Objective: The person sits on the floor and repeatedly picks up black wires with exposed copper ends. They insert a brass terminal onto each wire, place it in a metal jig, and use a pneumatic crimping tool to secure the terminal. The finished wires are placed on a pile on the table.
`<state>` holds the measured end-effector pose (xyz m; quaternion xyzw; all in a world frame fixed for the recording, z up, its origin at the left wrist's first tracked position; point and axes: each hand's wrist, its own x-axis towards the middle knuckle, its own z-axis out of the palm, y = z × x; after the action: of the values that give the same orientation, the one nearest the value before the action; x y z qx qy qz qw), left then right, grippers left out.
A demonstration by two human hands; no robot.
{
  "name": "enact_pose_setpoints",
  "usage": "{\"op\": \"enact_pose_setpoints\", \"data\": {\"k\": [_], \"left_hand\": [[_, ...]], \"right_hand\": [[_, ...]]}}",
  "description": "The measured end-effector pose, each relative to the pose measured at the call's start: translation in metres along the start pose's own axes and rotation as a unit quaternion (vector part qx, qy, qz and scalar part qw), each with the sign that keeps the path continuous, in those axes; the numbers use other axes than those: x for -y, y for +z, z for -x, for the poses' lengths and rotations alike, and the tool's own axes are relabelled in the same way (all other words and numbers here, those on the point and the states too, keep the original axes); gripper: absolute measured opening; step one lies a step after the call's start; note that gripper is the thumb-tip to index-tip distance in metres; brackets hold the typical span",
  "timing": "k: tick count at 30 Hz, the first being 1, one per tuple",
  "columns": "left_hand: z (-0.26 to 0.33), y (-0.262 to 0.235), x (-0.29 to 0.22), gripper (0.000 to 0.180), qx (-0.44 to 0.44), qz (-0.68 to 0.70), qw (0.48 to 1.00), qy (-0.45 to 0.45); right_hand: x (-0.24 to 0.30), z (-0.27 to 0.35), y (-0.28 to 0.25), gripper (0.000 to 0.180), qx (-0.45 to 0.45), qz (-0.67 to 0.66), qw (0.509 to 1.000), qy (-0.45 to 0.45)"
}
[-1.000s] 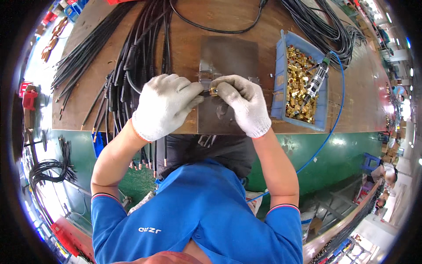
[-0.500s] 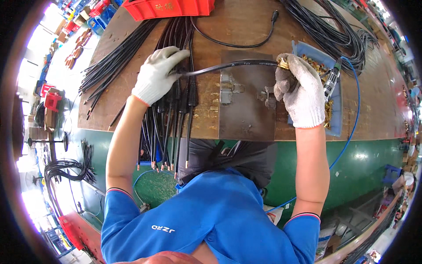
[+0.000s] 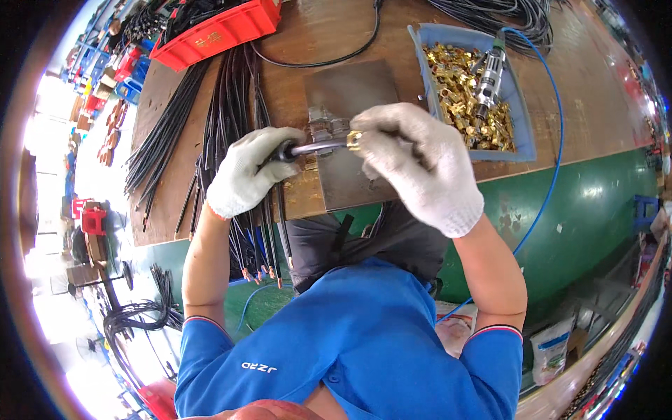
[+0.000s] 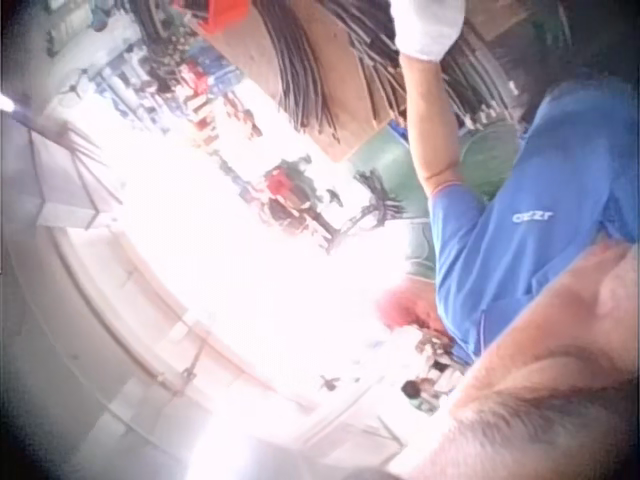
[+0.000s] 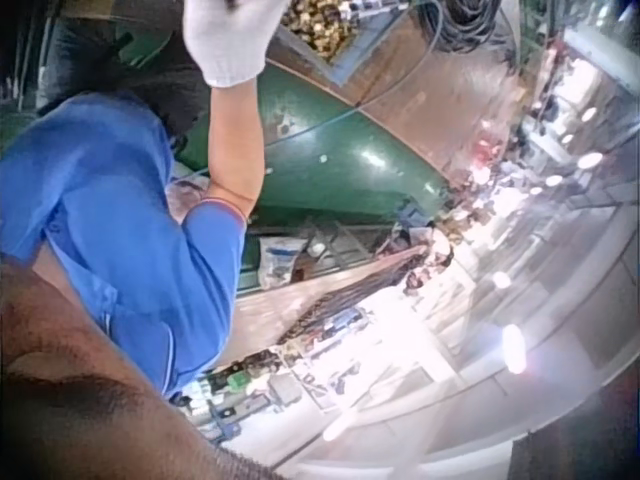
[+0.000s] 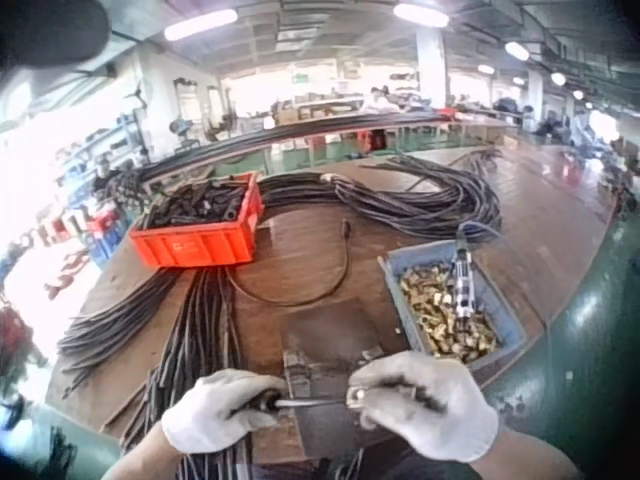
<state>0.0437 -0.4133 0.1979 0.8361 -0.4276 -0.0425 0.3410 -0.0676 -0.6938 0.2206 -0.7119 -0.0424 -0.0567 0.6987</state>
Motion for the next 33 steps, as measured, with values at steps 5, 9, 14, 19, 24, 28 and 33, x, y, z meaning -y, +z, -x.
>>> {"op": "enact_pose_setpoints", "data": {"k": [5,9,14,19,24,28,33], "left_hand": [[0.007,0.005,-0.020,0.047,-0.005,0.087,0.992,-0.089],[0.009,0.015,-0.026,0.051,-0.021,0.061,0.995,-0.080],[0.010,0.017,-0.024,0.045,-0.014,0.038,0.999,0.035],[0.008,0.026,-0.027,0.042,-0.020,0.014,0.999,0.044],[0.003,0.032,-0.042,0.044,-0.020,-0.015,0.999,0.024],[0.000,0.038,-0.045,0.042,-0.040,-0.047,0.997,0.048],[-0.003,0.042,-0.048,0.044,-0.040,-0.085,0.994,0.053]], "right_hand": [[-0.007,0.012,0.014,0.022,0.024,-0.004,0.998,-0.062],[-0.014,0.016,0.017,0.022,0.051,0.019,0.993,-0.103],[-0.018,0.021,0.014,0.024,0.049,0.035,0.994,-0.088],[-0.023,0.024,0.015,0.022,0.048,0.042,0.994,-0.090],[-0.030,0.024,0.016,0.020,0.036,0.035,0.993,-0.108],[-0.033,0.026,0.016,0.017,0.039,0.029,0.996,-0.077],[-0.035,0.025,0.014,0.015,0.034,0.071,0.993,-0.082]]}}
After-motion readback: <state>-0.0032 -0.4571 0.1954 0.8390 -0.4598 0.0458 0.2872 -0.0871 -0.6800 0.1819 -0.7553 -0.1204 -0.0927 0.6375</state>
